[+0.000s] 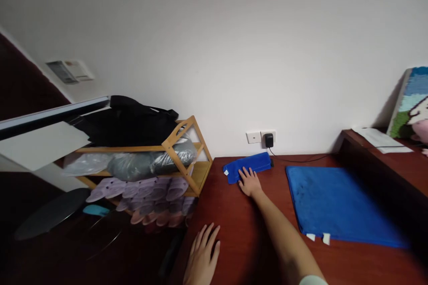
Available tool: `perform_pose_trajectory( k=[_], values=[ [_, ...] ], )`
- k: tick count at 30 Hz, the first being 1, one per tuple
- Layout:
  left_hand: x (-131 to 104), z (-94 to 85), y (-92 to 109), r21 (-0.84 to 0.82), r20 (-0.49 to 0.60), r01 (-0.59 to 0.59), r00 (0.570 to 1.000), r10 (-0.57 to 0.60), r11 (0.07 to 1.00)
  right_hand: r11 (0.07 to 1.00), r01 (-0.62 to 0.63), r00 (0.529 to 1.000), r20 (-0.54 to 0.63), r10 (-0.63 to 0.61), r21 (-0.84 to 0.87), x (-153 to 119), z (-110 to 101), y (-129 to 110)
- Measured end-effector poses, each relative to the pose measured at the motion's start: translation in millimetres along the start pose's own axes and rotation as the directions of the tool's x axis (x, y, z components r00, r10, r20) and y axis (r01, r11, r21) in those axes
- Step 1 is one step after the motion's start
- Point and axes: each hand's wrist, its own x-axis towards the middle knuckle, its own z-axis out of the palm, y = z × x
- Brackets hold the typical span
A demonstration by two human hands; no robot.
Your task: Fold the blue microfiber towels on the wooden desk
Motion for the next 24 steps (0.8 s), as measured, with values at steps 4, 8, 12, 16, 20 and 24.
perform_pose_trajectory(
  k=[4, 8, 12, 16, 20, 24],
  values=[
    [0, -1.5, 1, -0.014, -0.029, -0.005, 1.0, 0.004, 1.0, 1.0, -0.005, 1.0, 0.031, 0.004, 0.011, -31, 25, -28],
    [0, -11.1, 6, -0.017, -0.178, -0.033, 0.984, 0.029, 0.999, 0.99, 0.114, 0.993, 0.023, -0.116, 0.089, -118, 42, -45],
    [0, -29.2, 15, 0.005, -0.172, -0.221, 0.961, 0.219, 0.975, 0.945, 0.219, 0.973, 0.015, -0.23, 0.244, -213, 45, -58],
    [-5, -40.6, 25, -0.068, 0.02, -0.331, 0.943, 0.333, 0.941, 0.902, 0.266, 0.959, 0.003, -0.284, 0.339, -278, 20, -44],
    [-31, -37.2, 25, -0.097, 0.063, -0.285, 0.955, 0.291, 0.954, 0.98, 0.004, 0.974, -0.223, 0.041, 0.199, -308, -18, 45],
    [-62, -25.3, 18, -0.06, 0.062, -0.231, 0.97, 0.234, 0.971, 0.836, -0.548, 0.783, -0.349, 0.516, 0.007, -314, -40, 165]
  ],
)
